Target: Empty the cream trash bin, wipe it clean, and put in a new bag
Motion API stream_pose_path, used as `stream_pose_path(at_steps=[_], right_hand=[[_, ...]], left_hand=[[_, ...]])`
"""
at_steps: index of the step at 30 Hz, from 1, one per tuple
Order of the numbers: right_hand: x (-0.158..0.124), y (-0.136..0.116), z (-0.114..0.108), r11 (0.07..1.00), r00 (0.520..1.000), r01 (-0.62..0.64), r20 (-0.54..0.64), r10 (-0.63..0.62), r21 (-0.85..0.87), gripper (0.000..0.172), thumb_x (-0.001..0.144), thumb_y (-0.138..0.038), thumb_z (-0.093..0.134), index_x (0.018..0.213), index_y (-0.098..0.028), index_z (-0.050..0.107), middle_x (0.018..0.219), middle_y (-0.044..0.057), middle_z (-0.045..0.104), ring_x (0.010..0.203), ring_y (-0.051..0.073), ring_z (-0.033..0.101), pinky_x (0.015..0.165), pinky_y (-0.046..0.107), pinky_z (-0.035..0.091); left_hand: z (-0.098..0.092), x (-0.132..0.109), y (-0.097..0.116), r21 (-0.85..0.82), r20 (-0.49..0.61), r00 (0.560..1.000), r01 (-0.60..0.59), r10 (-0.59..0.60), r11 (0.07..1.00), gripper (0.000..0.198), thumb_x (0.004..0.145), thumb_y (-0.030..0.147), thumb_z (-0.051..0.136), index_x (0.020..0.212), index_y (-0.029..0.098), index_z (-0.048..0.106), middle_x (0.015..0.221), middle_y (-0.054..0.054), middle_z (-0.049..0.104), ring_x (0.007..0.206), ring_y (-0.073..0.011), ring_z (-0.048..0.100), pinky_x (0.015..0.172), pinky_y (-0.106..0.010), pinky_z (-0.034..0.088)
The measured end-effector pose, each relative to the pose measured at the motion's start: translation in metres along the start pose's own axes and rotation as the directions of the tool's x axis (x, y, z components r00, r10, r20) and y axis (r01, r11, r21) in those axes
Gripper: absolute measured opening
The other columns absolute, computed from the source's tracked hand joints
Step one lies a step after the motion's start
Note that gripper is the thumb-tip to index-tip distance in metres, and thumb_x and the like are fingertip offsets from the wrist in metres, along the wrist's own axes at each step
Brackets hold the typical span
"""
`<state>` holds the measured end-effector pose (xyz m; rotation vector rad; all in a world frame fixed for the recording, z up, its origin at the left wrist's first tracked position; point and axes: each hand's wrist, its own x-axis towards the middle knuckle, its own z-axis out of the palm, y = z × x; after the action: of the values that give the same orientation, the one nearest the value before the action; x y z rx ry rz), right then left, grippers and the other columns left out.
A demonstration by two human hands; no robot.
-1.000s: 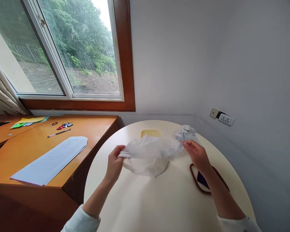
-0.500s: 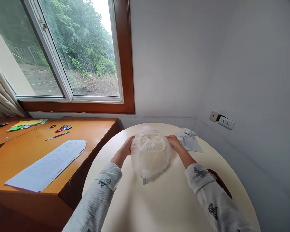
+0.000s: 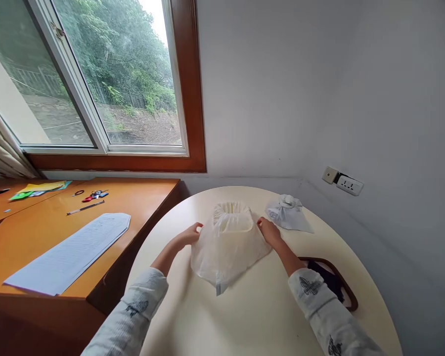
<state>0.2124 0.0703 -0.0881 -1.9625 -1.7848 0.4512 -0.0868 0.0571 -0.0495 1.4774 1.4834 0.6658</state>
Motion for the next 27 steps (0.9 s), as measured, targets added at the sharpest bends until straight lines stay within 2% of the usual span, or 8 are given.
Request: stream_pose_path(at_steps=[5, 8, 10, 12, 15, 19, 24, 27], right_hand=[[-0.010, -0.021, -0.030, 0.973, 0.953, 0.216, -0.233, -0.192, 0.085, 0.032, 0.090, -0.026, 0.027, 0.112, -0.017, 0.050, 0.114, 0.009, 0.056, 0.106, 0.017, 0.052, 0.090, 0.032, 0.039], [-0.027, -0.044, -0.045, 0.892, 0.861, 0.446, -0.308, -0.405, 0.075, 0.034, 0.092, -0.029, 0.028, 0.116, -0.021, 0.049, 0.125, 0.006, 0.052, 0.120, 0.015, 0.042, 0.099, 0.033, 0.031], [-0.040, -0.056, -0.051, 0.772, 0.744, 0.635, -0.290, -0.602, 0.026, 0.031, 0.091, -0.027, 0.032, 0.114, -0.021, 0.052, 0.121, 0.005, 0.056, 0.120, 0.016, 0.043, 0.102, 0.037, 0.026], [-0.055, -0.061, -0.054, 0.660, 0.639, 0.751, -0.218, -0.737, -0.030, 0.028, 0.091, -0.022, 0.033, 0.103, -0.020, 0.058, 0.106, 0.005, 0.064, 0.115, 0.017, 0.048, 0.103, 0.040, 0.023], [-0.076, -0.060, -0.059, 0.608, 0.597, 0.786, -0.122, -0.793, -0.112, 0.028, 0.091, -0.020, 0.034, 0.081, -0.018, 0.060, 0.080, 0.003, 0.067, 0.106, 0.017, 0.054, 0.102, 0.040, 0.024], [-0.102, -0.063, -0.073, 0.591, 0.592, 0.783, -0.058, -0.804, -0.194, 0.031, 0.090, -0.020, 0.034, 0.070, -0.017, 0.057, 0.065, 0.002, 0.061, 0.075, 0.013, 0.058, 0.094, 0.036, 0.033], [-0.115, -0.084, -0.082, 0.738, 0.757, 0.652, 0.206, -0.620, -0.174, 0.029, 0.089, -0.020, 0.033, 0.073, -0.016, 0.057, 0.064, 0.001, 0.059, 0.055, 0.010, 0.050, 0.050, 0.022, 0.037], [-0.104, -0.094, -0.069, 0.765, 0.798, 0.570, 0.420, -0.431, -0.299, 0.023, 0.084, -0.017, 0.042, 0.069, -0.014, 0.059, 0.060, 0.002, 0.059, 0.049, 0.010, 0.049, 0.043, 0.022, 0.033]], left_hand=[[-0.016, -0.025, 0.042, 0.124, -0.108, 0.930, -0.338, 0.351, 0.933, 0.053, 0.073, 0.048, 0.057, 0.119, 0.024, 0.045, 0.134, -0.006, 0.042, 0.125, -0.0220, 0.037, 0.104, -0.036, 0.030], [-0.002, -0.042, 0.070, 0.445, 0.162, 0.731, -0.653, 0.662, 0.612, 0.069, 0.069, 0.051, 0.064, 0.128, 0.024, 0.039, 0.136, -0.008, 0.042, 0.129, -0.0257, 0.030, 0.110, -0.047, 0.013], [0.012, -0.048, 0.079, 0.554, 0.325, 0.659, -0.714, 0.679, 0.428, 0.076, 0.063, 0.052, 0.069, 0.126, 0.021, 0.041, 0.129, -0.011, 0.050, 0.125, -0.0282, 0.037, 0.109, -0.051, 0.007], [0.024, -0.051, 0.079, 0.624, 0.417, 0.634, -0.721, 0.651, 0.303, 0.056, 0.069, 0.046, 0.067, 0.116, 0.018, 0.051, 0.111, -0.009, 0.062, 0.109, -0.0250, 0.053, 0.109, -0.050, 0.011], [0.036, -0.054, 0.070, 0.687, 0.464, 0.590, -0.710, 0.661, 0.151, 0.014, 0.084, 0.029, 0.054, 0.088, 0.017, 0.060, 0.079, -0.002, 0.067, 0.078, -0.0163, 0.063, 0.103, -0.041, 0.027], [0.048, -0.067, 0.058, 0.691, 0.513, 0.461, -0.722, 0.724, -0.030, 0.012, 0.084, 0.020, 0.050, 0.073, 0.018, 0.056, 0.065, 0.000, 0.063, 0.068, -0.0148, 0.058, 0.082, -0.031, 0.040], [0.072, -0.087, 0.055, 0.686, 0.550, 0.339, -0.705, 0.764, -0.181, 0.018, 0.078, 0.004, 0.043, 0.072, 0.018, 0.053, 0.062, 0.001, 0.059, 0.062, -0.0144, 0.053, 0.070, -0.029, 0.038], [0.084, -0.096, 0.055, 0.682, 0.565, 0.279, -0.688, 0.776, -0.248, 0.020, 0.077, 0.003, 0.041, 0.066, 0.017, 0.049, 0.056, 0.001, 0.056, 0.057, -0.0138, 0.049, 0.065, -0.029, 0.036]])
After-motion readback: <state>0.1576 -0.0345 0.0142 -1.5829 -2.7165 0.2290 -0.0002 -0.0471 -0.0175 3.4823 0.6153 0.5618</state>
